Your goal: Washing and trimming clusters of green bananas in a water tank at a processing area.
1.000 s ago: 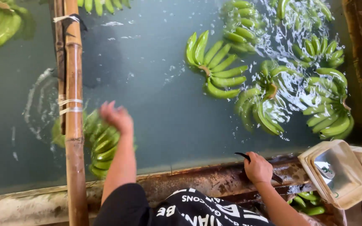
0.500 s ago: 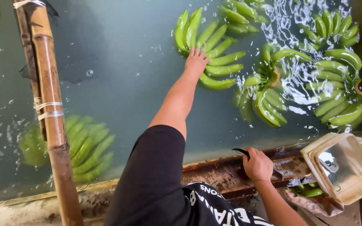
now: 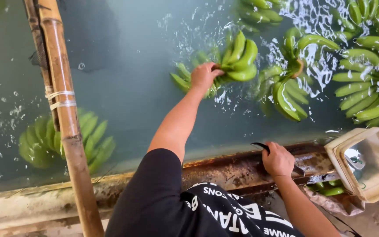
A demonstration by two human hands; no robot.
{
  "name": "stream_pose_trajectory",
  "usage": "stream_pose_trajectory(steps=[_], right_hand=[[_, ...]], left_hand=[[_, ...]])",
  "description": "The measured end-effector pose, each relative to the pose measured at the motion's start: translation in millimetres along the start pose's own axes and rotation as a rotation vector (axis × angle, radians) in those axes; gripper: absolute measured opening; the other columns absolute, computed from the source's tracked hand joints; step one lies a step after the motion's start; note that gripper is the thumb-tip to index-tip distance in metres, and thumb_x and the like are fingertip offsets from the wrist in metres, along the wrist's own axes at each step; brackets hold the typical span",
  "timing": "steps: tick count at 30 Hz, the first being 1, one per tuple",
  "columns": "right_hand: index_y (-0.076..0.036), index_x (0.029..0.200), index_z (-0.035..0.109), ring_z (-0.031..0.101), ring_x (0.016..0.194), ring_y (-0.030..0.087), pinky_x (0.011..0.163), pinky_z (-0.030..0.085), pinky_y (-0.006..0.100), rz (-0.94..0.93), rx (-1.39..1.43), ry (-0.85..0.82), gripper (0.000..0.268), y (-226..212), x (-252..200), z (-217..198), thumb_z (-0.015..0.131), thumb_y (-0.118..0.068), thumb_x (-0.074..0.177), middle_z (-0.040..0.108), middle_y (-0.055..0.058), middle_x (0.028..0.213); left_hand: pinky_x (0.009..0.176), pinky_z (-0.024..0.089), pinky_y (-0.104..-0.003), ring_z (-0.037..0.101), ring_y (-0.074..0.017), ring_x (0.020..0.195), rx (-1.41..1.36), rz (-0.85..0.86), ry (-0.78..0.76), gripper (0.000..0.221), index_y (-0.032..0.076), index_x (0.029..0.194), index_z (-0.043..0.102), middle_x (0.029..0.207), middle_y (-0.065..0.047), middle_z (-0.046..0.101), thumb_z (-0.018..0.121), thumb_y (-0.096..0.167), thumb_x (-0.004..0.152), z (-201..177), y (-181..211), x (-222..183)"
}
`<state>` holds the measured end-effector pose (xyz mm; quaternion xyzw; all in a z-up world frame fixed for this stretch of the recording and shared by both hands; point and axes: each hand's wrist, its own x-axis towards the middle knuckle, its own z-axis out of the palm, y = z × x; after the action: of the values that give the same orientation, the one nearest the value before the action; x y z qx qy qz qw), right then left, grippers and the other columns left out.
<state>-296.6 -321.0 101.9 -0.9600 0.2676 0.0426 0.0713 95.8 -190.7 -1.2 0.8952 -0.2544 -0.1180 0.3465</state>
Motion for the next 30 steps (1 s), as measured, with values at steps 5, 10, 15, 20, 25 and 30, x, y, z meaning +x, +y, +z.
stream_pose_trajectory(steps=[5, 10, 15, 20, 25, 30], right_hand=[[-0.016, 0.098, 0.073, 0.07, 0.088, 0.03, 0.074, 0.054, 0.044, -0.013, 0.019, 0.05, 0.016, -1.5, 1.5, -3.4, 0.069, -0.027, 0.087, 0.074, 0.006, 0.092], [-0.015, 0.098, 0.072, 0.07, 0.09, 0.029, 0.075, 0.055, 0.043, -0.057, 0.029, 0.098, 0.014, 3.0, 0.1, 5.0, 0.069, -0.025, 0.09, 0.074, 0.005, 0.095], [-0.015, 0.099, 0.073, 0.07, 0.089, 0.029, 0.074, 0.054, 0.043, -0.066, 0.029, 0.103, 0.015, 0.9, 2.2, 2.1, 0.069, -0.025, 0.088, 0.074, 0.005, 0.096], [-0.015, 0.101, 0.073, 0.071, 0.09, 0.029, 0.075, 0.054, 0.041, -0.085, 0.016, 0.107, 0.015, 4.1, 0.0, 3.4, 0.069, -0.024, 0.09, 0.074, 0.005, 0.097], [-0.015, 0.102, 0.073, 0.071, 0.09, 0.029, 0.074, 0.054, 0.041, -0.094, 0.024, 0.128, 0.014, 6.1, -1.9, 7.4, 0.069, -0.024, 0.091, 0.074, 0.005, 0.097], [-0.014, 0.1, 0.073, 0.071, 0.088, 0.029, 0.073, 0.054, 0.042, -0.087, 0.002, 0.092, 0.013, 7.5, -1.8, 7.4, 0.069, -0.023, 0.092, 0.075, 0.004, 0.097]], left_hand=[[0.104, 0.052, -0.039, 0.071, -0.0263, 0.12, -0.437, -0.213, -0.139, 0.072, 0.01, 0.133, 0.068, 0.128, -0.012, 0.075, 0.067, 0.066, 0.088, 12.8, -126.7, 22.5], [0.115, 0.039, -0.044, 0.044, -0.0318, 0.144, -0.85, -0.416, -0.074, 0.107, 0.005, 0.155, 0.035, 0.156, -0.017, 0.047, 0.054, 0.082, 0.083, -0.5, -148.9, -11.5], [0.118, 0.039, -0.046, 0.048, -0.0333, 0.145, -0.808, -0.736, 0.076, 0.124, 0.0, 0.155, 0.044, 0.156, -0.018, 0.053, 0.036, 0.097, 0.079, 12.9, -167.4, -36.8], [0.118, 0.039, -0.053, 0.042, -0.0342, 0.145, -1.499, -0.794, -0.001, 0.125, 0.012, 0.16, 0.027, 0.162, -0.01, 0.04, 0.031, 0.096, 0.068, 5.8, -158.1, -82.2], [0.121, 0.035, -0.053, 0.038, -0.0353, 0.148, -1.759, -0.607, 0.031, 0.12, 0.016, 0.162, 0.025, 0.164, -0.01, 0.036, 0.025, 0.095, 0.072, 7.8, -155.8, -93.2], [0.124, 0.032, -0.053, 0.034, -0.0364, 0.15, -2.006, -0.381, 0.05, 0.114, 0.02, 0.164, 0.023, 0.166, -0.009, 0.032, 0.019, 0.093, 0.076, 8.8, -143.9, -92.6]])
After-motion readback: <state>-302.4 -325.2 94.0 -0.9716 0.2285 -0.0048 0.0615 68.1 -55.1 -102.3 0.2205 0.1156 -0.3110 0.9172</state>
